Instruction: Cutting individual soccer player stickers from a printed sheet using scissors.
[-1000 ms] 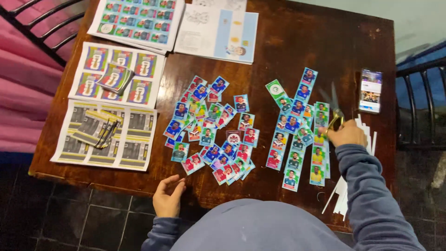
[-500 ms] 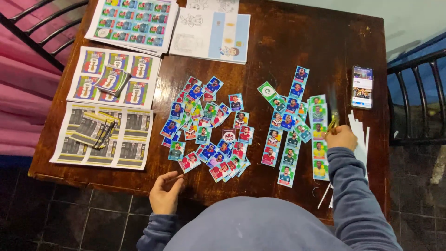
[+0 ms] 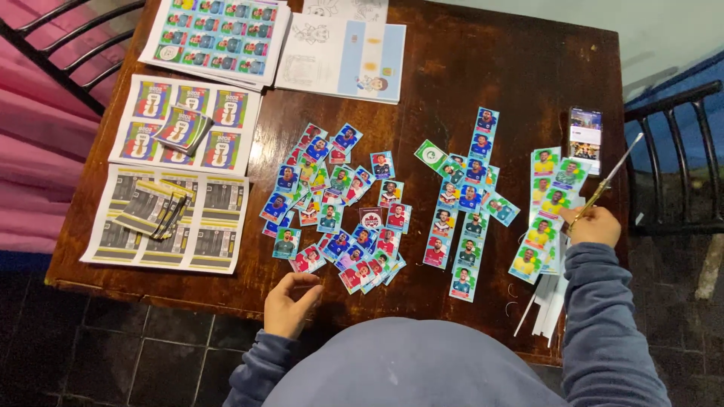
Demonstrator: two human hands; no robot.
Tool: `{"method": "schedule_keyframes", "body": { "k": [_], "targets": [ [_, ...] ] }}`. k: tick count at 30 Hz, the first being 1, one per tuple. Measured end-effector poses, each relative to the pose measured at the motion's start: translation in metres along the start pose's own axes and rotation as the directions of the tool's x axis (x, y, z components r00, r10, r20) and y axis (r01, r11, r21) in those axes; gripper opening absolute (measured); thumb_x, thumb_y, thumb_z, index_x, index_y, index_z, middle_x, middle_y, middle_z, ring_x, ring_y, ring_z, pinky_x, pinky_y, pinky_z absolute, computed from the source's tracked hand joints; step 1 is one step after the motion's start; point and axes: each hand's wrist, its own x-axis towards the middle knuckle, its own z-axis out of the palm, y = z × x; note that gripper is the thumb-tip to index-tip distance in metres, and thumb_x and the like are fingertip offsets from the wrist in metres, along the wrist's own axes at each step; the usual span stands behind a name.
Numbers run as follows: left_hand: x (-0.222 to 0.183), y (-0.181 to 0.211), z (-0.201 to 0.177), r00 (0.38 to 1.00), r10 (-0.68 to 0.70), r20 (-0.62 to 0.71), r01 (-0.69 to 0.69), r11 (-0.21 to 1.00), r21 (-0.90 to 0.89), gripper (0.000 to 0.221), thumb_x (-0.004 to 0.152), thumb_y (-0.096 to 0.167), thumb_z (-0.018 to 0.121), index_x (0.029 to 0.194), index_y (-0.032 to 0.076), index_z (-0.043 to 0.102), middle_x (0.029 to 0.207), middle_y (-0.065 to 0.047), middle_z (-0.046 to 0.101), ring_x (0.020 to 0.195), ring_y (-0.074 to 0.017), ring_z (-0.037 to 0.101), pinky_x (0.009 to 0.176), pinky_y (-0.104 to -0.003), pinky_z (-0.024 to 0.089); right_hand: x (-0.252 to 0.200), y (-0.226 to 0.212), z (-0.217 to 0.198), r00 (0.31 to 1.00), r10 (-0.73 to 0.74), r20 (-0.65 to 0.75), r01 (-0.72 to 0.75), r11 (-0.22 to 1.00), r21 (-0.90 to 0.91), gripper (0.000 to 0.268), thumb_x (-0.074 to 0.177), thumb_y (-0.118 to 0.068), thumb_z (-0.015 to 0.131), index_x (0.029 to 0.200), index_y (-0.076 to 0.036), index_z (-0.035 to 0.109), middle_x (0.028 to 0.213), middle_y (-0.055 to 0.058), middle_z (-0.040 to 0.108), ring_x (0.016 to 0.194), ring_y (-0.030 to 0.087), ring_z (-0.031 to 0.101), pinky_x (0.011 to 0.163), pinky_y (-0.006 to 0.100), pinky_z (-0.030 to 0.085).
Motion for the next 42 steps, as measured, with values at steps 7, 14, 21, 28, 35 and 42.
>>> {"method": "schedule_keyframes", "body": {
  "k": [7,14,21,28,35,42],
  "targets": [
    [0.005,0.021,0.007,1.000,-0.008,0.007,0.009,0.996,-0.087,0.021,0.084,0.007,0.077,0.102,0.000,0.071,0.092,-0.005,0.076,0.078,-0.0097,0.071,0.067,-0.025,0.061,-0.021,-0.003,-0.003,0.942,-0.304,-0.139,0.192,0.832,-0.521,0.039,0.076,-0.012,0.102,0.090,0.005,0.069,0.083,0.014,0.071,0.070,0.020,0.064,0.067,0.036,0.051],
    [0.011,0.011,0.005,0.989,0.148,-0.025,-0.147,0.988,0.047,0.019,0.086,0.009,0.079,0.103,0.002,0.074,0.088,-0.006,0.077,0.077,-0.0120,0.070,0.068,-0.026,0.057,-0.040,-0.039,0.035,0.988,0.077,0.134,-0.126,0.900,0.417,0.018,0.088,-0.004,0.082,0.096,-0.004,0.067,0.085,0.004,0.067,0.070,0.014,0.063,0.062,0.032,0.055],
    [0.040,0.013,0.057,0.736,0.662,0.141,-0.676,0.713,0.186,0.060,0.080,0.015,0.086,0.134,0.004,0.060,0.121,-0.015,0.066,0.106,-0.0283,0.070,0.090,-0.037,0.059,-0.193,-0.189,0.200,0.892,0.062,0.449,-0.343,0.739,0.580,0.020,0.090,-0.003,0.076,0.091,-0.015,0.060,0.073,-0.004,0.059,0.057,0.011,0.056,0.047,0.027,0.043],
    [0.019,0.061,0.080,0.742,0.663,-0.098,-0.670,0.740,-0.065,0.069,0.081,0.022,0.089,0.138,0.003,0.054,0.113,-0.016,0.066,0.102,-0.0271,0.066,0.087,-0.038,0.056,-0.288,-0.256,0.258,0.786,-0.207,0.582,-0.298,0.698,0.651,0.022,0.091,0.002,0.078,0.094,-0.010,0.060,0.076,0.001,0.061,0.060,0.012,0.058,0.055,0.028,0.049],
    [0.078,-0.038,0.082,0.964,0.256,0.069,-0.088,0.556,-0.827,0.032,0.108,0.037,0.065,0.115,0.006,0.068,0.106,-0.004,0.069,0.093,-0.0107,0.066,0.085,-0.028,0.057,-0.185,-0.170,0.304,0.799,-0.267,0.539,-0.165,0.765,0.623,0.020,0.096,-0.006,0.082,0.105,-0.006,0.065,0.093,0.002,0.069,0.081,0.014,0.068,0.074,0.032,0.058],
    [0.082,0.006,0.058,0.830,0.534,-0.162,-0.531,0.665,-0.525,0.041,0.101,0.032,0.075,0.130,0.005,0.064,0.125,-0.001,0.068,0.109,-0.0077,0.064,0.103,-0.029,0.053,-0.112,-0.109,0.454,0.371,-0.385,0.845,-0.172,0.866,0.470,0.019,0.101,-0.013,0.080,0.110,-0.002,0.067,0.096,0.006,0.071,0.082,0.018,0.070,0.075,0.033,0.058]
  ]
}}
